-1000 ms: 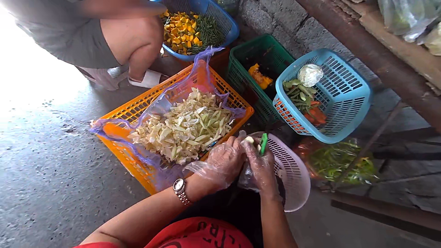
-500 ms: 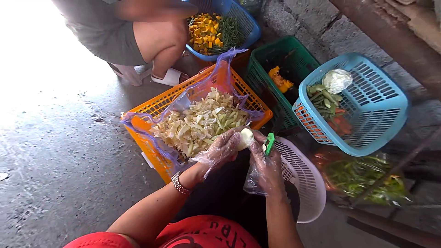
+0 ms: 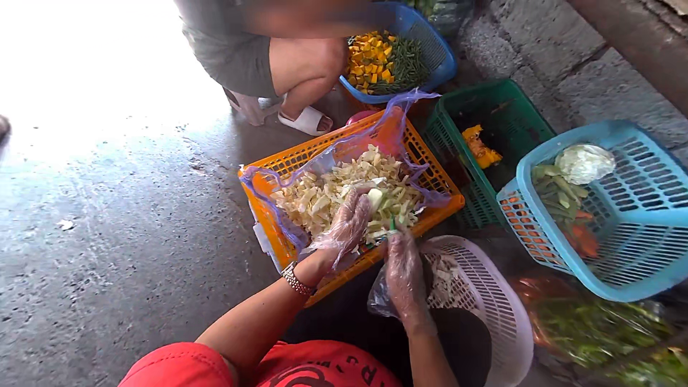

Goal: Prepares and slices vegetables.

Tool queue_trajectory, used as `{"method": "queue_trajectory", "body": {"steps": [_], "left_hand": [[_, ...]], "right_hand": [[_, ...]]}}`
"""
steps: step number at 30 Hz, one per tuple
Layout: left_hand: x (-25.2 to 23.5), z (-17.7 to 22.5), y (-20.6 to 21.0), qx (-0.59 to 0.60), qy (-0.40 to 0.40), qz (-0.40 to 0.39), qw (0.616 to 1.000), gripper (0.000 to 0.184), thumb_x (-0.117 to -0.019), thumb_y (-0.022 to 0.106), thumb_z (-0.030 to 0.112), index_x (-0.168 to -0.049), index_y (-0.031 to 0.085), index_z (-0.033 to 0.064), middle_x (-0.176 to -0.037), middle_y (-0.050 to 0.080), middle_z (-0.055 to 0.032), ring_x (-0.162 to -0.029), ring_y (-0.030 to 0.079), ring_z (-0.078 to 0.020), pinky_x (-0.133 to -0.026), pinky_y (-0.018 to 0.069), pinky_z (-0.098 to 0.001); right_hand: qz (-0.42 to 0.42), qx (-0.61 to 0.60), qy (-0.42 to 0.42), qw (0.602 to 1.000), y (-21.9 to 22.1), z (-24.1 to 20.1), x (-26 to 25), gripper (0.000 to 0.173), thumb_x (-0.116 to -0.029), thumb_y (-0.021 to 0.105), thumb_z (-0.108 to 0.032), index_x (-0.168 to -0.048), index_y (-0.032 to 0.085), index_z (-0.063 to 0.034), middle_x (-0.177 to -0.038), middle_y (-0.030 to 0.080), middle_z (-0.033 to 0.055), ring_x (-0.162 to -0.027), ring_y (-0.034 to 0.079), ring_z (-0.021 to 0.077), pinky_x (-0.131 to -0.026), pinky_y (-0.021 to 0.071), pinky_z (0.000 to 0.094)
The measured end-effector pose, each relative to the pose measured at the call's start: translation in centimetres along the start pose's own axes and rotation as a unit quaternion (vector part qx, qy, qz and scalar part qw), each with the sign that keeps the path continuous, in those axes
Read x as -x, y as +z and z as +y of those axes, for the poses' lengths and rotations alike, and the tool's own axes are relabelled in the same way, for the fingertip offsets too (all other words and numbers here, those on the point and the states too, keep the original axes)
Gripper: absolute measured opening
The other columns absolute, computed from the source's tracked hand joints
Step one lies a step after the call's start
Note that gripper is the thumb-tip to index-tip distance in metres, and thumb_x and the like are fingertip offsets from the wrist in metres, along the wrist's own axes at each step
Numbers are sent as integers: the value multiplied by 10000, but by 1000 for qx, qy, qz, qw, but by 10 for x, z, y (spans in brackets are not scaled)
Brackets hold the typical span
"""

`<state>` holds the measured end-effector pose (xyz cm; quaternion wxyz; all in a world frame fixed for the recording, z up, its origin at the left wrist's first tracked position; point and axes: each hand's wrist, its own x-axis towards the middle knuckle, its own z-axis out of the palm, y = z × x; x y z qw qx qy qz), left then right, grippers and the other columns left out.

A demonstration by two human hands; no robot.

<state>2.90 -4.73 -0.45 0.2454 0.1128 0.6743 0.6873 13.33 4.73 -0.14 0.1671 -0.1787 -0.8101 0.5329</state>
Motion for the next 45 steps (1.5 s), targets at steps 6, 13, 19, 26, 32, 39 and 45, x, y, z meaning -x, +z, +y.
{"method": "queue_trajectory", "body": {"steps": [6, 13, 19, 26, 32, 39, 45], "left_hand": [[0, 11, -6, 38, -16, 57, 998, 295, -1090, 429, 165, -1356, 478, 49, -949, 593, -36, -746, 552, -37, -672, 486, -216], [-4, 11, -9, 102, -71, 62, 990, 199, -1102, 408, 227, -1235, 489, 103, -822, 525, 25, -639, 497, -22, -590, 447, -189], [-4, 14, -9, 97, -87, 67, 989, 225, -1107, 398, 266, -1258, 466, 113, -862, 524, 15, -682, 508, -30, -626, 456, -200], [-4, 7, -7, 123, -101, 27, 987, 172, -1109, 375, 228, -1186, 470, 107, -796, 494, 28, -623, 482, -30, -580, 434, -184], [-2, 5, -6, 151, -130, 25, 980, 171, -1116, 344, 209, -1135, 464, 90, -730, 465, 41, -560, 444, -20, -532, 405, -165], [-10, 6, -15, 149, -94, 52, 983, 192, -1109, 345, 249, -1196, 463, 125, -820, 510, 31, -655, 510, -42, -600, 464, -200], [-5, 12, -7, 111, -88, 55, 988, 260, -1115, 338, 298, -1243, 472, 116, -872, 540, 13, -712, 548, -48, -640, 488, -219]], "right_hand": [[15, 87, -23, 996, 27, 1, 7, 397, -1065, 468, -225, -1228, 620, 104, -934, 688, 170, -818, 670, 166, -791, 555, 313], [13, 135, -31, 990, 29, -1, 3, 377, -1060, 477, -216, -1206, 627, 98, -920, 693, 176, -828, 690, 216, -792, 566, 351], [12, 143, -24, 989, 32, 0, 5, 395, -1064, 465, -244, -1203, 633, 85, -906, 689, 163, -807, 683, 203, -768, 564, 350], [-8, 132, 26, 991, 29, -4, -13, 372, -1076, 453, -200, -1233, 603, 102, -960, 696, 205, -892, 693, 250, -842, 549, 395], [-99, 41, 172, 979, 22, 8, -44, 389, -1110, 367, -190, -1304, 550, 93, -1188, 632, 224, -1076, 608, 209, -984, 469, 350], [-36, 92, 15, 995, 24, -9, 7, 370, -1066, 478, -203, -1242, 607, 96, -946, 688, 173, -816, 673, 181, -792, 557, 330], [-10, 115, 8, 993, 28, -3, 14, 380, -1063, 478, -225, -1206, 620, 97, -920, 684, 172, -815, 678, 201, -781, 562, 348]]}}
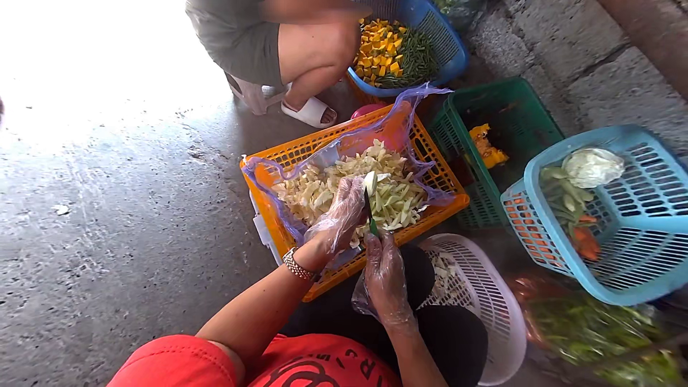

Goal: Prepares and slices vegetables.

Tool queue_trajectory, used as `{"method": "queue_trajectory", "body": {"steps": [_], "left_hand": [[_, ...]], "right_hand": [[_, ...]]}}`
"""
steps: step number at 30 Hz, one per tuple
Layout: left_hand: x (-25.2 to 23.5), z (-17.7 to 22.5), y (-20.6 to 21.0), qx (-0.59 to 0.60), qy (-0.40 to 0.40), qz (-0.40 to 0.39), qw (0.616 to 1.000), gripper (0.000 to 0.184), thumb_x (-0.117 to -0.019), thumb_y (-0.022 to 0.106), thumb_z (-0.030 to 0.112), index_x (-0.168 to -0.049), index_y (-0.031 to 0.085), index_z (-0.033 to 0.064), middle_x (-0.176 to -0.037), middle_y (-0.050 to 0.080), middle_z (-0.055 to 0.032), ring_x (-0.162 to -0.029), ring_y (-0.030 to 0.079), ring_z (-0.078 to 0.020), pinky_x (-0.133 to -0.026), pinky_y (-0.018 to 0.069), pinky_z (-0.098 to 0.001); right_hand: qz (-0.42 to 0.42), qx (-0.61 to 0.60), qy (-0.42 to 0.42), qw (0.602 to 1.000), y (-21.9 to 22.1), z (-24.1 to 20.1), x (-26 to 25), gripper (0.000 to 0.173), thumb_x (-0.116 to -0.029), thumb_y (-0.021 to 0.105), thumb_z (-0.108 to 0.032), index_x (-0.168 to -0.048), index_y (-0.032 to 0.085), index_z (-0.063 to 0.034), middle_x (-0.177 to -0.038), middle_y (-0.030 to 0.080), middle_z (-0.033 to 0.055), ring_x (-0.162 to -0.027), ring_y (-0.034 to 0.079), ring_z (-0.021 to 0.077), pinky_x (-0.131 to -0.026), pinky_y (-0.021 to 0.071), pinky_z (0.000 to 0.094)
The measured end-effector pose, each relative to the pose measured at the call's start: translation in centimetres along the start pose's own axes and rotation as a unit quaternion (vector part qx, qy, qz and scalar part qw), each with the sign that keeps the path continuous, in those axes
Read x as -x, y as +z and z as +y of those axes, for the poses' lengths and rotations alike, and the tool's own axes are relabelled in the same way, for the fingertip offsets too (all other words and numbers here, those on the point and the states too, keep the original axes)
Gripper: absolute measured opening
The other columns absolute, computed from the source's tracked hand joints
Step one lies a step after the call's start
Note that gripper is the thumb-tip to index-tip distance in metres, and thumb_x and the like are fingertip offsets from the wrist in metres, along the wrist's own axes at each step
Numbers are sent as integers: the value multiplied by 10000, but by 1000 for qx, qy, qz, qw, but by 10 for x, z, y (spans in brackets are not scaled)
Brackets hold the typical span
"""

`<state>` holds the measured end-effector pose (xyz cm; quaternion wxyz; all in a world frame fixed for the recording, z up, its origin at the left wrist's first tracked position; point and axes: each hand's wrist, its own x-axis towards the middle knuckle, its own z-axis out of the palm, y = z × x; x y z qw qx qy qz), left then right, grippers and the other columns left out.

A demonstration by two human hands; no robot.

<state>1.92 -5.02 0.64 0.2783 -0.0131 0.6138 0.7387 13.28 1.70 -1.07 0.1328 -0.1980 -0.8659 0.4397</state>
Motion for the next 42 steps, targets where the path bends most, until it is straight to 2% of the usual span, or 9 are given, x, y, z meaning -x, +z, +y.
{"method": "queue_trajectory", "body": {"steps": [6, 11, 17, 21, 24, 28, 32, 36, 42], "left_hand": [[6, -8, 2, -43, 7, -21, 999, 323, -1115, 344, 274, -1347, 451, 78, -988, 545, -29, -808, 547, -64, -714, 491, -239], [6, -8, 1, -70, -17, -23, 997, 280, -1117, 345, 238, -1287, 460, 48, -890, 501, -9, -711, 493, -48, -650, 446, -216], [-2, -18, -11, -51, -20, -15, 998, 301, -1115, 348, 261, -1317, 454, 64, -882, 516, -1, -709, 510, -55, -657, 462, -230], [-8, -11, -20, -23, 1, -30, 999, 252, -1113, 325, 287, -1202, 481, 110, -766, 470, 42, -609, 461, -45, -574, 429, -210], [0, -8, -12, -3, -9, -60, 998, 221, -1112, 331, 241, -1149, 495, 97, -719, 478, 51, -568, 460, -27, -544, 426, -180], [0, -13, -8, 30, -3, -46, 998, 179, -1108, 334, 198, -1118, 487, 105, -704, 466, 56, -561, 448, -23, -549, 418, -175], [-7, -14, -11, 39, 14, -19, 999, 169, -1105, 330, 221, -1110, 470, 126, -718, 460, 53, -564, 441, -30, -545, 416, -182], [-1, -8, 2, 1, -5, -6, 1000, 251, -1115, 331, 272, -1245, 478, 115, -840, 516, 22, -670, 515, -38, -619, 468, -203], [6, -13, 9, -25, 14, -13, 999, 294, -1114, 342, 284, -1305, 481, 109, -941, 532, -1, -777, 529, -50, -711, 476, -229]], "right_hand": [[-15, 10, 37, 999, -4, -5, -15, 375, -1073, 466, -205, -1253, 591, 100, -945, 688, 197, -853, 681, 235, -818, 548, 383], [-86, -31, 105, 990, -10, -4, -41, 388, -1101, 410, -218, -1293, 578, 74, -1141, 671, 229, -1067, 649, 245, -971, 491, 390], [-120, -30, 119, 985, -3, -2, -45, 417, -1112, 379, -254, -1306, 567, 63, -1133, 667, 219, -1065, 645, 248, -975, 488, 397], [-95, -26, 84, 992, -2, -3, -32, 375, -1092, 423, -186, -1284, 572, 101, -1085, 682, 227, -1018, 662, 235, -937, 507, 362], [-133, -52, 146, 979, -6, 6, -49, 405, -1113, 359, -209, -1320, 550, 83, -1183, 644, 233, -1092, 625, 245, -1000, 477, 383], [-121, -118, 196, 966, -12, 13, -53, 395, -1123, 289, -211, -1271, 559, 37, -955, 570, 81, -795, 530, 93, -772, 474, 260], [-81, -95, 56, 991, -15, 2, -11, 379, -1090, 373, -189, -1231, 589, 89, -849, 597, 70, -682, 530, 59, -671, 489, 244], [-32, -76, 18, 996, -7, 4, 14, 350, -1075, 447, -205, -1187, 613, 82, -828, 608, 57, -689, 550, 19, -690, 493, 183], [5, -85, 5, 996, -7, 5, 16, 377, -1079, 423, -216, -1168, 608, 100, -834, 599, 55, -701, 542, 6, -695, 484, 163]]}}
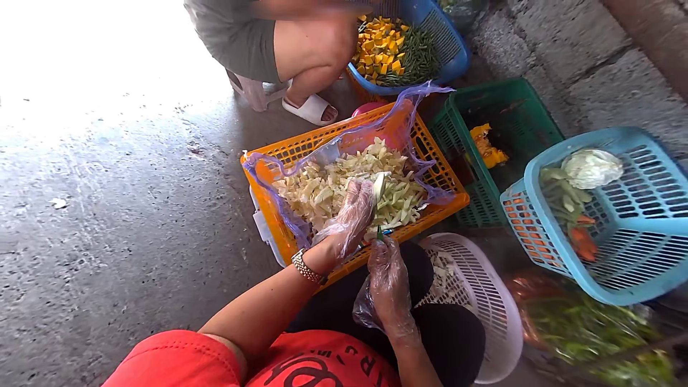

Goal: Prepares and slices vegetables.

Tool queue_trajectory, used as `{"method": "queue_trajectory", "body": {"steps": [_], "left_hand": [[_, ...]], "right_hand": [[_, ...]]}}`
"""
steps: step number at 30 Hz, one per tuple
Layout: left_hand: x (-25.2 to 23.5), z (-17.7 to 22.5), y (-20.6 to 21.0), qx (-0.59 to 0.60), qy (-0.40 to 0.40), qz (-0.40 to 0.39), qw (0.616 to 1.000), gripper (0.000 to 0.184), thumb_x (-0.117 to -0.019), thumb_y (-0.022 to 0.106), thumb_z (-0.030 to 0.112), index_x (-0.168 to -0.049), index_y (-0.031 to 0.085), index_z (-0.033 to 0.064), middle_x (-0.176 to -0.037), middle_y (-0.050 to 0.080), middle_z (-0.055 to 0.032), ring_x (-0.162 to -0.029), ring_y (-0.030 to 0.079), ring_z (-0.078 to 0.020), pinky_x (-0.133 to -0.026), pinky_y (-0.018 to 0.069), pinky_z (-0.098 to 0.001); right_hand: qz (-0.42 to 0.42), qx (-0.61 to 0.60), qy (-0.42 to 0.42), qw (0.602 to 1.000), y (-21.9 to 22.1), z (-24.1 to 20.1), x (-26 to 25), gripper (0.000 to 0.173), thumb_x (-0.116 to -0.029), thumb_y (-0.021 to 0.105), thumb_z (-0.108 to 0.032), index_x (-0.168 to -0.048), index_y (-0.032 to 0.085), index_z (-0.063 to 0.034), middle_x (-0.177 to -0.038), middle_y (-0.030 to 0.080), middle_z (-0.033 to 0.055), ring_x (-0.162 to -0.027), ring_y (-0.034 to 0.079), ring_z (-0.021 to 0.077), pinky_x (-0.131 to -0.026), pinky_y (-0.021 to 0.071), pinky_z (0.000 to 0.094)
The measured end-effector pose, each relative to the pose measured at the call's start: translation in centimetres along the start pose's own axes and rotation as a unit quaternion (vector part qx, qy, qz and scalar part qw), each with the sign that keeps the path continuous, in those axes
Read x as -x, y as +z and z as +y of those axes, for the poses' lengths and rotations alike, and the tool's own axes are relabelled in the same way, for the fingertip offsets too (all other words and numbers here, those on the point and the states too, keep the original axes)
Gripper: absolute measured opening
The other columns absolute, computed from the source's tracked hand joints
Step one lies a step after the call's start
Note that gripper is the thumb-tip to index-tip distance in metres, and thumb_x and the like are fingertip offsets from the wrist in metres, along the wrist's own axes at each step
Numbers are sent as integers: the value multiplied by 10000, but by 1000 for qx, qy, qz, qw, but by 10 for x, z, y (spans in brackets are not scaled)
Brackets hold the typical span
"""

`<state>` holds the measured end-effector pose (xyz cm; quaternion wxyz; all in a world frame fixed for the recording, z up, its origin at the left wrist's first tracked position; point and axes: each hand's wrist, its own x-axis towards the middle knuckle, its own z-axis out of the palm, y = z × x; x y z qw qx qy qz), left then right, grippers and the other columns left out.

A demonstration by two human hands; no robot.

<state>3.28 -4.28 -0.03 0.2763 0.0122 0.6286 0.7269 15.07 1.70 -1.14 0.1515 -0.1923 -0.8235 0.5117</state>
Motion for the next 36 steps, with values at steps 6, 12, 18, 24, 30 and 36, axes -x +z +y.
{"method": "queue_trajectory", "body": {"steps": [6, 12, 18, 24, 30, 36], "left_hand": [[6, 1, 5, -26, 3, 0, 1000, 361, -1118, 317, 312, -1372, 450, 92, -1061, 552, -47, -886, 549, -77, -781, 488, -259], [9, 0, 10, -91, -1, 22, 996, 428, -1125, 286, 314, -1449, 409, 64, -1297, 541, -148, -1108, 559, -178, -938, 480, -360], [20, -1, 13, -102, -6, -7, 995, 437, -1124, 305, 252, -1501, 381, 46, -1418, 500, -158, -1244, 518, -174, -1036, 442, -335], [21, -1, 9, -100, -35, -15, 994, 409, -1120, 341, 247, -1460, 413, 32, -1273, 555, -124, -1076, 556, -102, -927, 471, -258], [5, -1, -6, -54, -56, 28, 997, 364, -1119, 341, 277, -1366, 466, 42, -1049, 571, -84, -874, 552, -111, -789, 488, -291], [-4, 3, -14, 95, -56, -25, 994, 259, -1117, 316, 240, -1000, 518, 129, -653, 455, 66, -531, 436, -31, -511, 403, -177]], "right_hand": [[-3, 25, 7, 1000, -5, -3, -3, 368, -1075, 439, -215, -1183, 614, 91, -858, 630, 85, -744, 583, 37, -726, 498, 190], [14, 52, 6, 999, -2, -2, -2, 362, -1075, 450, -226, -1180, 608, 83, -821, 614, 78, -701, 569, 51, -699, 499, 205], [16, 69, 29, 997, -3, -3, -10, 343, -1069, 459, -183, -1198, 594, 104, -871, 643, 136, -750, 613, 132, -737, 525, 283], [-27, 37, 95, 994, -8, -7, -31, 331, -1089, 426, -172, -1209, 584, 93, -967, 653, 151, -860, 617, 125, -817, 506, 285], [-95, 49, 117, 987, 1, -9, -45, 373, -1100, 410, -219, -1271, 582, 65, -1096, 676, 198, -1033, 652, 209, -947, 502, 360], [-88, 72, 114, 987, 3, -9, -46, 383, -1100, 405, -216, -1272, 573, 83, -1054, 674, 213, -991, 655, 237, -917, 508, 380]]}}
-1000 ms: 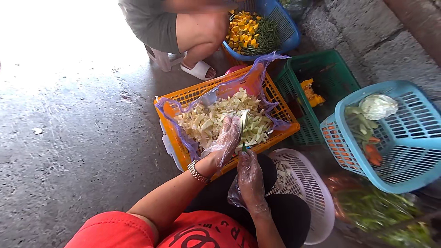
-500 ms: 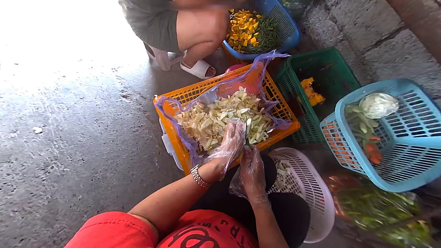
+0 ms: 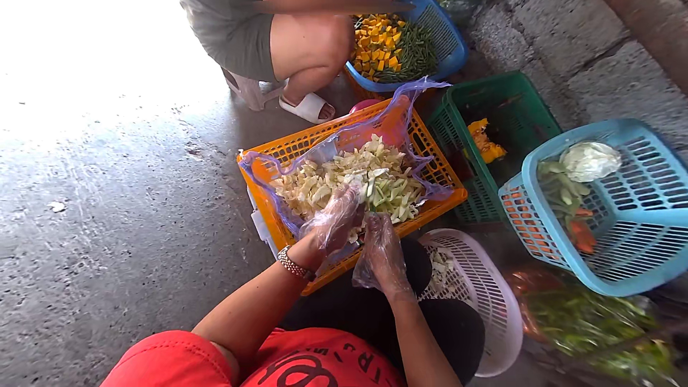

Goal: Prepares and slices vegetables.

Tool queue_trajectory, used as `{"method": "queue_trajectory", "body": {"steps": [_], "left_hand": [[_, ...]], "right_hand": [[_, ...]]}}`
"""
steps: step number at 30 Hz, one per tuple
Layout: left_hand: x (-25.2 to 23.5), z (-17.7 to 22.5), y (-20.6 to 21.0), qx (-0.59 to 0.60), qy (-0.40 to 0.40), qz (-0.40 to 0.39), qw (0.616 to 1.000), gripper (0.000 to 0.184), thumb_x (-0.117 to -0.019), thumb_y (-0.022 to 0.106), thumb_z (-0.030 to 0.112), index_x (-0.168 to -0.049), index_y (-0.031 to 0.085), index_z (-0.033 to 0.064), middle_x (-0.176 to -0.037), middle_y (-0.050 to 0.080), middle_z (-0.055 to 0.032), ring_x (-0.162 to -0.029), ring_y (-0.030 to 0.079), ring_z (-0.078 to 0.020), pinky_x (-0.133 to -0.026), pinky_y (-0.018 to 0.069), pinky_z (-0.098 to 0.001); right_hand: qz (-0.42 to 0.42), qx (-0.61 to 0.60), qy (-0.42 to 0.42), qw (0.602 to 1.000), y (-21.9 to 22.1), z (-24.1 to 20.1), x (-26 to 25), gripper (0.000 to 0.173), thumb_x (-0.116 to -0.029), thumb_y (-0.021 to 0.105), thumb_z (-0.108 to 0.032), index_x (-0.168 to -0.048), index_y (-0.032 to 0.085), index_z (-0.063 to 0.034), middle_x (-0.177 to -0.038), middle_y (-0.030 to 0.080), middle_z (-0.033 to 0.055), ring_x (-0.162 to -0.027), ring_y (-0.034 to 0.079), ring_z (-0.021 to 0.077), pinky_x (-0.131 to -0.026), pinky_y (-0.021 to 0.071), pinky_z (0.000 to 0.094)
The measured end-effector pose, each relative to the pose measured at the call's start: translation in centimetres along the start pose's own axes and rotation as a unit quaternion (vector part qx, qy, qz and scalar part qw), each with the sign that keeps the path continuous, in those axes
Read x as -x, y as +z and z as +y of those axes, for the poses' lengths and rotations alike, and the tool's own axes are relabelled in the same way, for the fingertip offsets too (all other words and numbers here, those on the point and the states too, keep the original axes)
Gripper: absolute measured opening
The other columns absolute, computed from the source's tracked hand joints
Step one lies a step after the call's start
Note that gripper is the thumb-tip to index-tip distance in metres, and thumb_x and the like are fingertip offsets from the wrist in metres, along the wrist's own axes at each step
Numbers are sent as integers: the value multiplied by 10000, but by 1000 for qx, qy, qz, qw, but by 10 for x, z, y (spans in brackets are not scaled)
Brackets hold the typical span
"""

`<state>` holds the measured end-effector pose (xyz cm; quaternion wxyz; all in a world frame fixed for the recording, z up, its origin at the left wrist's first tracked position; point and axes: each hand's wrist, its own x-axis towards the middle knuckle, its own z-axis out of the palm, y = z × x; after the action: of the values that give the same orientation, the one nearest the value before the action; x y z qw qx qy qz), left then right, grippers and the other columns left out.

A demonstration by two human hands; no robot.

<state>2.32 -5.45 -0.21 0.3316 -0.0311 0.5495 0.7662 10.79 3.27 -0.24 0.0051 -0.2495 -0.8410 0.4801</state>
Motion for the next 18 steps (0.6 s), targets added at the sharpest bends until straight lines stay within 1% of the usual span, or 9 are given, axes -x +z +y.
{"method": "queue_trajectory", "body": {"steps": [2, 3, 6, 8, 10, 12, 14, 16, 18], "left_hand": [[3, -4, 5, 20, -23, -13, 999, 278, -1119, 304, 215, -961, 512, 119, -635, 462, 65, -513, 434, -20, -498, 398, -159], [4, -5, 6, 26, -30, -14, 999, 282, -1121, 297, 208, -952, 503, 117, -630, 455, 65, -502, 424, -14, -487, 391, -151], [6, -4, 3, 19, -1, -24, 1000, 256, -1113, 300, 184, -981, 508, 114, -633, 453, 76, -512, 426, -4, -502, 391, -143], [5, -2, 1, -10, 20, -13, 1000, 216, -1111, 326, 199, -1022, 501, 112, -649, 450, 72, -528, 434, -10, -517, 397, -153], [7, -2, 1, -73, 40, -10, 996, 228, -1107, 358, 230, -1220, 495, 85, -784, 489, 40, -627, 471, -19, -589, 425, -177], [12, -3, 6, -145, 57, -32, 987, 340, -1100, 365, 222, -1385, 448, 57, -970, 558, -20, -760, 523, -34, -692, 461, -203], [14, -6, 12, -199, 78, -59, 975, 365, -1090, 392, 192, -1415, 438, 32, -996, 621, -64, -755, 550, -52, -685, 473, -231], [15, -5, 12, -230, 91, -97, 964, 352, -1093, 412, 184, -1403, 474, 31, -1004, 643, -64, -745, 569, -46, -666, 485, -221], [13, -3, 6, -262, 113, -133, 949, 346, -1093, 410, 198, -1362, 521, 11, -1051, 663, -68, -831, 596, -41, -754, 504, -234]], "right_hand": [[-19, -18, 32, 999, -5, 2, -13, 415, -1112, 379, -224, -1318, 545, 95, -1183, 650, 254, -1118, 633, 272, -1012, 471, 398], [-32, -33, 54, 997, -8, 5, -18, 417, -1115, 369, -221, -1338, 532, 92, -1219, 635, 250, -1128, 621, 261, -1020, 463, 388], [-30, -105, 101, 989, -16, 12, -22, 397, -1123, 320, -223, -1327, 528, 47, -1121, 608, 145, -912, 582, 131, -853, 493, 290], [1, -141, 71, 987, -18, 10, -13, 385, -1119, 299, -209, -1247, 562, 41, -944, 556, 56, -746, 515, 51, -716, 469, 216], [23, -200, 10, 979, -15, 12, -5, 375, -1077, 364, -290, -1168, 562, 15, -817, 494, -30, -653, 472, -8, -630, 448, 161], [37, -218, -15, 975, -15, 9, 0, 451, -1017, 486, -403, -1188, 571, 5, -835, 530, -43, -704, 500, -23, -676, 459, 165], [57, -236, -20, 970, -17, 6, 2, 361, -1011, 570, -288, -1192, 582, 24, -869, 603, -4, -742, 569, -18, -714, 505, 167], [73, -262, -18, 962, -19, 4, 1, 252, -995, 603, -182, -1143, 591, 21, -824, 608, -12, -696, 580, -17, -674, 517, 164], [74, -291, -9, 954, -22, 3, 2, 202, -985, 608, -131, -1118, 605, 22, -829, 633, -11, -725, 614, -5, -704, 540, 172]]}}
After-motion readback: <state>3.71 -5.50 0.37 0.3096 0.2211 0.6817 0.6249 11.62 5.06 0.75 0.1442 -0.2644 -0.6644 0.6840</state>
